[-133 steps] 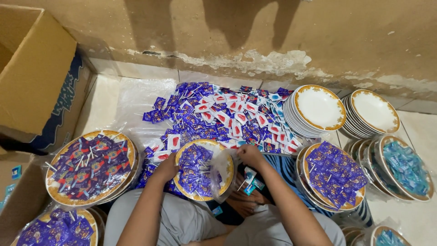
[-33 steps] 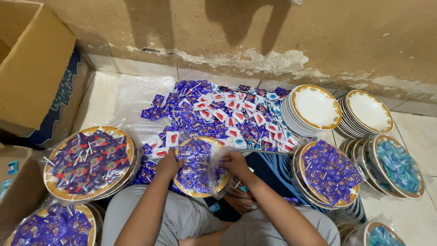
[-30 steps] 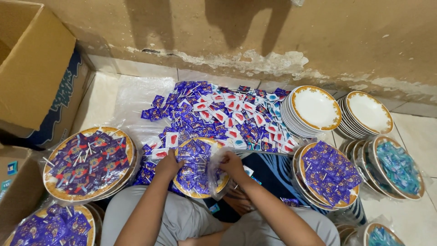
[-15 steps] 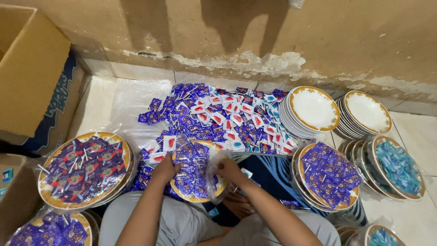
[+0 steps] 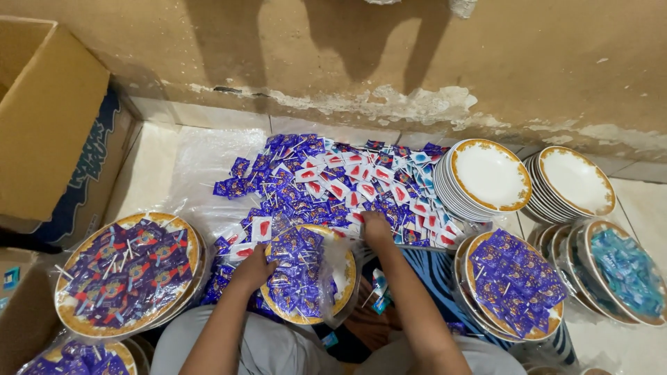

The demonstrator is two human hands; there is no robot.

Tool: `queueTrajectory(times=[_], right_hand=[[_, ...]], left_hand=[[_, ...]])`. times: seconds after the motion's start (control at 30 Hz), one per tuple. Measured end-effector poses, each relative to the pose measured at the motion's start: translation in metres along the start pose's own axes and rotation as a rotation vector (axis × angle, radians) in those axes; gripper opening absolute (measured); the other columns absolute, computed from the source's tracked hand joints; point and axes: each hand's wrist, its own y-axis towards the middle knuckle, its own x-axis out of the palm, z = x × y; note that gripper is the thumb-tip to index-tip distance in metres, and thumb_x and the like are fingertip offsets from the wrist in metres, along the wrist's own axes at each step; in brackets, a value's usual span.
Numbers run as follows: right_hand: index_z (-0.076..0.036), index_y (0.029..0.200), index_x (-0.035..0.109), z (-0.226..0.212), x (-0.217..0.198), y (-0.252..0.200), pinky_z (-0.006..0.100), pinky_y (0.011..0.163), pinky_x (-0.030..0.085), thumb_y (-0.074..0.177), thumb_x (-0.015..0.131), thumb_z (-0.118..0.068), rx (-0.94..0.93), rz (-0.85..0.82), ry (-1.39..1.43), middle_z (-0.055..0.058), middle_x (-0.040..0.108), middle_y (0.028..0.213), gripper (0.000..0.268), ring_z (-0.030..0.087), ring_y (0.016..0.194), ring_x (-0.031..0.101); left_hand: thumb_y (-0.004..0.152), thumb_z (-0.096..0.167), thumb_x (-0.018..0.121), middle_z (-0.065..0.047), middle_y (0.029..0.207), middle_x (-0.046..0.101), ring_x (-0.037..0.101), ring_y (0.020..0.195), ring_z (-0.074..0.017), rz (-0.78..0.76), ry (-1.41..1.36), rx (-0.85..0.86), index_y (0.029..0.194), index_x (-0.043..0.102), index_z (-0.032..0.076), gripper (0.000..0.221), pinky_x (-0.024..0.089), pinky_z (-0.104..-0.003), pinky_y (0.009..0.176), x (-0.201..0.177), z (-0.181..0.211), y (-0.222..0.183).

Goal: The person sorts snack packets by picking them from a pile on the floor and placing them onto plates.

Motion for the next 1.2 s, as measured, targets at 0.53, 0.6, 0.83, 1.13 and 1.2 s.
queueTrajectory(times=[0.53,0.6,0.83,1.13,1.2], right_hand=[[-0.012,0.099,0.076,-0.013,-0.036,-0.038,0.049,0.086,0.053,0.083,0.068,-0.047,0.043,0.011,-0.301,0.007,0.071,0.098,0.039,0.029,0.109,0.061],[-0.005,0.107,0.075,-0.007,-0.051,-0.045,0.051,0.078,0.057,0.092,0.063,-0.032,0.248,0.148,0.270,0.017,0.074,0.095,0.033,0.037,0.100,0.070],[0.002,0.109,0.073,-0.040,-0.189,-0.142,0.031,0.060,0.065,0.093,0.058,-0.011,0.376,-0.442,0.855,0.020,0.074,0.090,0.026,0.025,0.067,0.074],[-0.010,0.098,0.080,-0.055,-0.073,-0.128,0.031,0.046,0.061,0.081,0.076,-0.015,0.185,-0.264,0.738,0.008,0.071,0.058,0.017,0.019,0.045,0.069],[-0.019,0.096,0.077,-0.051,-0.042,-0.117,0.028,0.050,0.061,0.078,0.081,-0.026,0.250,-0.088,0.762,0.001,0.073,0.068,0.020,0.017,0.053,0.072]], left_hand=[[0.097,0.041,0.057,-0.028,0.130,0.067,0.061,0.129,-0.0413,0.051,0.041,0.051,0.149,0.038,0.010,0.064,0.049,-0.052,0.107,0.010,-0.012,0.005],[0.098,0.040,0.056,-0.027,0.132,0.066,0.059,0.131,-0.0415,0.039,0.025,0.045,0.151,0.038,0.009,0.064,0.048,-0.052,0.107,0.011,-0.013,0.003],[0.098,0.042,0.056,-0.028,0.133,0.065,0.058,0.131,-0.0421,0.058,0.040,0.059,0.150,0.039,0.009,0.064,0.048,-0.052,0.108,0.014,-0.018,0.012],[0.097,0.046,0.057,-0.028,0.135,0.064,0.057,0.133,-0.0420,0.080,0.029,0.051,0.151,0.040,0.009,0.067,0.048,-0.052,0.108,0.017,-0.018,0.012],[0.097,0.044,0.057,-0.029,0.135,0.063,0.056,0.133,-0.0435,0.082,0.013,0.044,0.150,0.040,0.008,0.066,0.047,-0.053,0.109,0.016,-0.015,0.006]])
